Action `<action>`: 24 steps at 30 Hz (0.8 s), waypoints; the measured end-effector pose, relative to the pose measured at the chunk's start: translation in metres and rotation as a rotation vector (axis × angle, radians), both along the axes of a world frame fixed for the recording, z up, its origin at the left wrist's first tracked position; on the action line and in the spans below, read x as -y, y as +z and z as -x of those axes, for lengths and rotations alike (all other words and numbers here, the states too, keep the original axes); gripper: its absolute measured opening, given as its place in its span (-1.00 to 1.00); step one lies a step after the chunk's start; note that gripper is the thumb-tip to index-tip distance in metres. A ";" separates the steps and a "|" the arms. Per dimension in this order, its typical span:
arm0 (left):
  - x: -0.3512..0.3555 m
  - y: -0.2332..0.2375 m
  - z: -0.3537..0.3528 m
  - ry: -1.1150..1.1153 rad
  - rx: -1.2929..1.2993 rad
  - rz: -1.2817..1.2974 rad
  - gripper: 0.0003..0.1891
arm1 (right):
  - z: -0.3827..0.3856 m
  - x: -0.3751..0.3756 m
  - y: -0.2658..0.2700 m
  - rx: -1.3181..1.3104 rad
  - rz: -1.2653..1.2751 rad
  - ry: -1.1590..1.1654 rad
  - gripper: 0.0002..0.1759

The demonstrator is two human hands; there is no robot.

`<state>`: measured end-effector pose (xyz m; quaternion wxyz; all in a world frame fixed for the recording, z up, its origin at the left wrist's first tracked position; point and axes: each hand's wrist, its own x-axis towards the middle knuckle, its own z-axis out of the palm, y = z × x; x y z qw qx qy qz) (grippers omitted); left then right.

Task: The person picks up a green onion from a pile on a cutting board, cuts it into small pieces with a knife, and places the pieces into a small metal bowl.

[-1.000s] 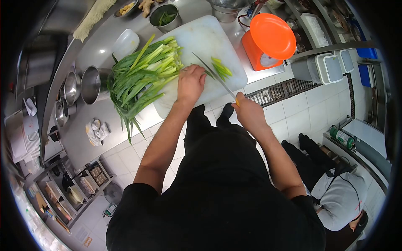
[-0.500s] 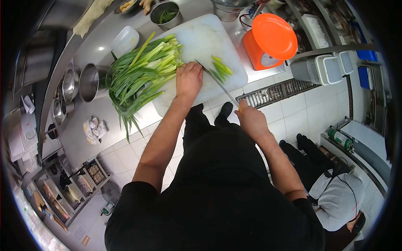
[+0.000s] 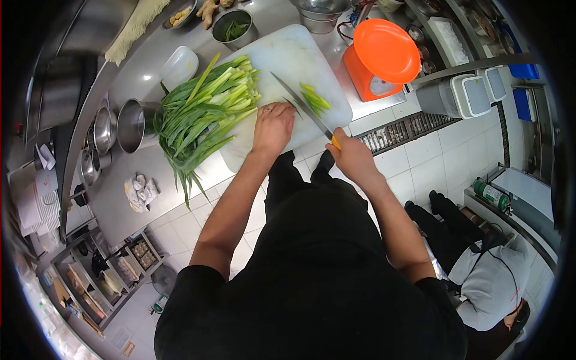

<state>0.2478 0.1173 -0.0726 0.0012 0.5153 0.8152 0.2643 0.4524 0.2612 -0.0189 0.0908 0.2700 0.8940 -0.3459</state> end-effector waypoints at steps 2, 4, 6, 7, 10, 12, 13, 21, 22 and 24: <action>0.002 0.002 -0.003 0.054 0.032 0.035 -0.80 | -0.011 -0.005 0.007 0.006 -0.004 -0.039 -0.65; 0.002 0.008 -0.006 0.133 0.053 0.097 -0.79 | -0.024 -0.011 0.011 0.028 -0.023 -0.085 -0.66; 0.000 0.008 -0.007 0.252 0.223 0.151 -0.77 | -0.035 -0.017 0.011 0.054 -0.072 -0.109 -0.66; -0.002 0.008 -0.008 0.311 0.308 0.177 -0.75 | -0.040 -0.020 0.011 0.067 -0.097 -0.122 -0.66; -0.012 0.008 -0.006 0.361 0.479 0.220 -0.72 | -0.052 -0.026 0.007 0.130 -0.155 -0.124 -0.68; -0.020 0.001 -0.006 0.353 0.556 0.198 -0.66 | -0.056 -0.024 0.005 0.156 -0.176 -0.110 -0.68; -0.023 -0.002 -0.007 0.349 0.595 0.187 -0.64 | -0.057 -0.021 0.006 0.169 -0.177 -0.102 -0.69; -0.043 0.000 -0.013 0.464 0.995 0.040 -0.59 | -0.066 0.010 0.000 0.127 -0.086 -0.054 -0.68; -0.044 0.000 -0.013 0.470 1.018 0.035 -0.61 | -0.065 0.011 0.002 0.117 -0.062 -0.046 -0.67; -0.043 0.001 -0.011 0.474 1.130 -0.018 -0.63 | -0.065 0.010 0.004 0.106 -0.053 -0.041 -0.67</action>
